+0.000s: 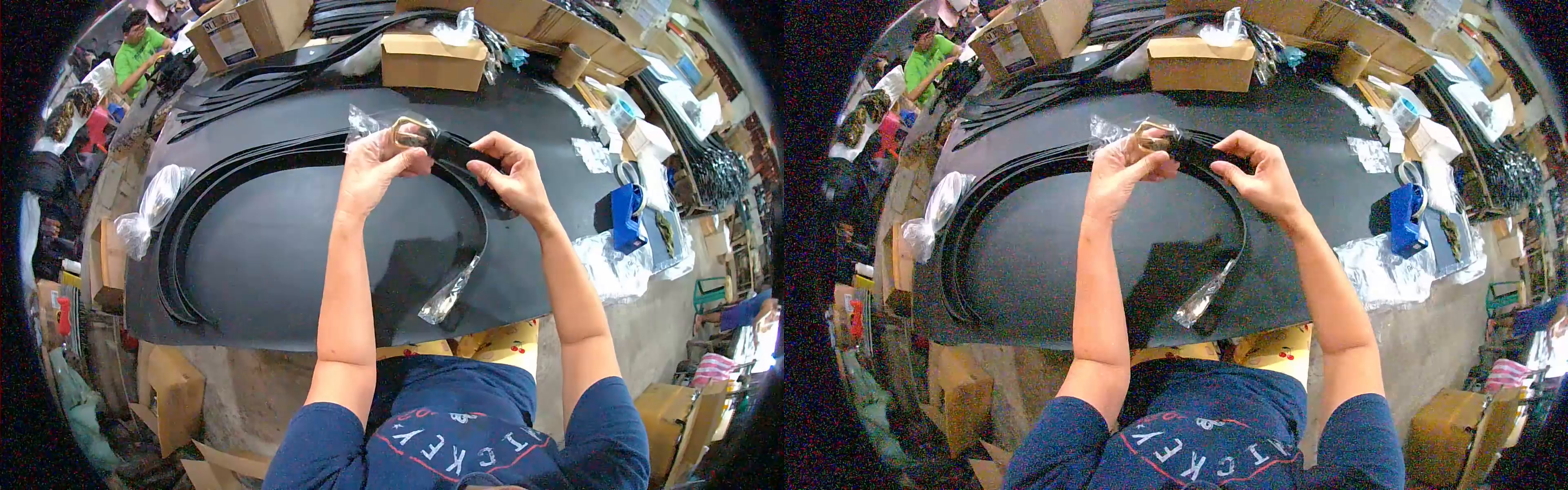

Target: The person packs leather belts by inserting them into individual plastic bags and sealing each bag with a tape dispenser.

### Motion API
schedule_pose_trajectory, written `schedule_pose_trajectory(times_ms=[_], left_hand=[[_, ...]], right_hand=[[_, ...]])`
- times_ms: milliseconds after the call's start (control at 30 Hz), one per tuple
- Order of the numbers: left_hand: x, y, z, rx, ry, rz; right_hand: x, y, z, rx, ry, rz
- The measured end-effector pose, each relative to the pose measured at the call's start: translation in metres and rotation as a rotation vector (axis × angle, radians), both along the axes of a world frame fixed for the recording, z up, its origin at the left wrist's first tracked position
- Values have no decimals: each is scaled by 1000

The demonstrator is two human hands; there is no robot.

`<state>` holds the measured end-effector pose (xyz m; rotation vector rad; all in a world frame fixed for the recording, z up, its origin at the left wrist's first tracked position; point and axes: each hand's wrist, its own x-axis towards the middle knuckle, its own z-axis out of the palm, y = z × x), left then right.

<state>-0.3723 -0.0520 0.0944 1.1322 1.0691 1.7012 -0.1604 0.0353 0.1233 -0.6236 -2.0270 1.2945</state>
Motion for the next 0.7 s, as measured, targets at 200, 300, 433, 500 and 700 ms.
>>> schedule_pose_trajectory(times_ms=[200,300,433,500,700], left_hand=[[6,-3,6,17,-64,-99],[13,1,9,56,-87,-51],[23,5,8,156,-149,100],[20,4,8,170,-156,137],[6,-7,15,71,-218,-121]], right_hand=[[1,-4,3,-130,111,83],[0,-6,6,-140,140,62],[-6,-22,11,-113,158,-40],[-5,-22,9,-76,165,-14],[-2,-17,5,52,126,-20]])
